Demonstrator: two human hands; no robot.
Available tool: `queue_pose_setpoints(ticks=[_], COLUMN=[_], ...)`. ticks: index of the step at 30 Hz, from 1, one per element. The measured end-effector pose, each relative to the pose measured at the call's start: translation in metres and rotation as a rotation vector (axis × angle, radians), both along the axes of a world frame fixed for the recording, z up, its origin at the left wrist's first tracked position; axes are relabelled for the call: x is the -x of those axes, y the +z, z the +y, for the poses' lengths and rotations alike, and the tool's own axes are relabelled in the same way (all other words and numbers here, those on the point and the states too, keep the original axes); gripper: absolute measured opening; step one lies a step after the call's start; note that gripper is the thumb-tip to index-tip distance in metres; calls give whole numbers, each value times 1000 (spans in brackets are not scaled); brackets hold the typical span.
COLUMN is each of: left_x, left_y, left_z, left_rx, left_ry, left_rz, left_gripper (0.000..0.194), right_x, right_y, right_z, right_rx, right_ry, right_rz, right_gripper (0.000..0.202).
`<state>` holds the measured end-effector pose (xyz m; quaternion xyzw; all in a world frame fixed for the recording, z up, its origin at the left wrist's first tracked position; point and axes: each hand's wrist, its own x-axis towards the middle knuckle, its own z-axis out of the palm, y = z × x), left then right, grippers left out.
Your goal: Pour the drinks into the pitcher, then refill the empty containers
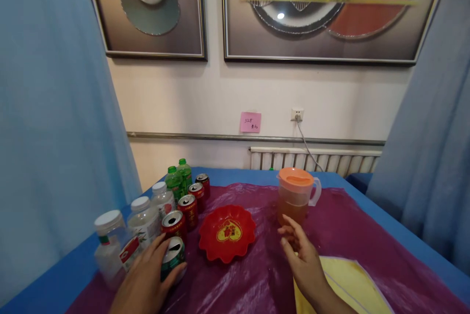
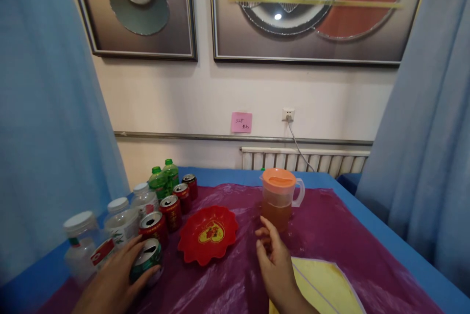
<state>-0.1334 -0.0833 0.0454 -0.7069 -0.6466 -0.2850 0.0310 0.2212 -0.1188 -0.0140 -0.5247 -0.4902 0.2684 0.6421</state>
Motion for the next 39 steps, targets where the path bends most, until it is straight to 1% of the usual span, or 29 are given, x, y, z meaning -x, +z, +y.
queue_pose_setpoints(ticks=[2, 3, 5, 6, 7, 9, 11, 12, 13, 14, 16, 18, 20, 22, 24, 26, 28, 30, 31, 32, 35, 37, 39], left_x=[-13, -23, -49, -65, -81, -111, -136, -145, -152, -157, -160, -160, -158, -156, -156, -156, -157, -160, -162, -165, -171, -173, -174], left_y=[12, 20, 39, 49, 59, 75, 85, 87, 87, 86, 81, 73, 64, 55, 46, 36, 24, 10, 4, -2, -12, -12, -10], left_z=[-7, -10, -13, -12, -9, 2, 21, 31, 43, 53, 72, 83, 86, 85, 84, 83, 83, 82, 81, 80, 77, 74, 71], left_rx=[-43, -71, -119, -153, -225, -395, -521, -526, -488, -425, -318, -298, -308, -309, -302, -290, -270, -234, -213, -192, -156, -141, -116], left_ry=[-31, -60, -139, -189, -227, -317, -356, -355, -341, -321, -277, -250, -236, -240, -257, -286, -347, -431, -457, -465, -434, -434, -457], left_rz=[13, -9, -101, -163, -216, -281, -346, -395, -453, -512, -592, -612, -606, -608, -609, -588, -517, -391, -305, -216, -19, 27, 58], left_gripper=[55, 55, 57, 61, 65, 78, 84, 85, 85, 87, 89, 90, 88, 86, 81, 70, 48, 29, 27, 30, 35, 34, 33], right_x=[0, 1, 3, 4, 6, 10, 15, 16, 17, 16, 12, 6, 1, -1, 2, 11, 23, 36, 42, 46, 54, 54, 50], right_y=[5, 12, 32, 45, 60, 87, 107, 113, 116, 116, 111, 103, 95, 89, 85, 81, 74, 66, 61, 56, 47, 47, 51], right_z=[4, 7, 15, 19, 24, 33, 42, 46, 51, 56, 64, 70, 71, 70, 69, 68, 69, 71, 73, 75, 80, 82, 80], right_rx=[-21, -49, -153, -232, -324, -508, -633, -657, -652, -620, -510, -412, -361, -346, -358, -380, -375, -322, -284, -243, -139, -81, -25], right_ry=[20, 26, 20, 0, -28, -103, -178, -211, -240, -267, -309, -337, -358, -365, -349, -300, -222, -131, -108, -99, -128, -137, -104], right_rz=[-60, -95, -157, -176, -188, -203, -222, -235, -248, -259, -277, -288, -286, -276, -280, -318, -396, -514, -580, -645, -805, -873, -911], right_gripper=[58, 62, 72, 76, 79, 83, 85, 86, 86, 85, 83, 83, 84, 83, 79, 72, 58, 34, 23, 21, 36, 41, 45])
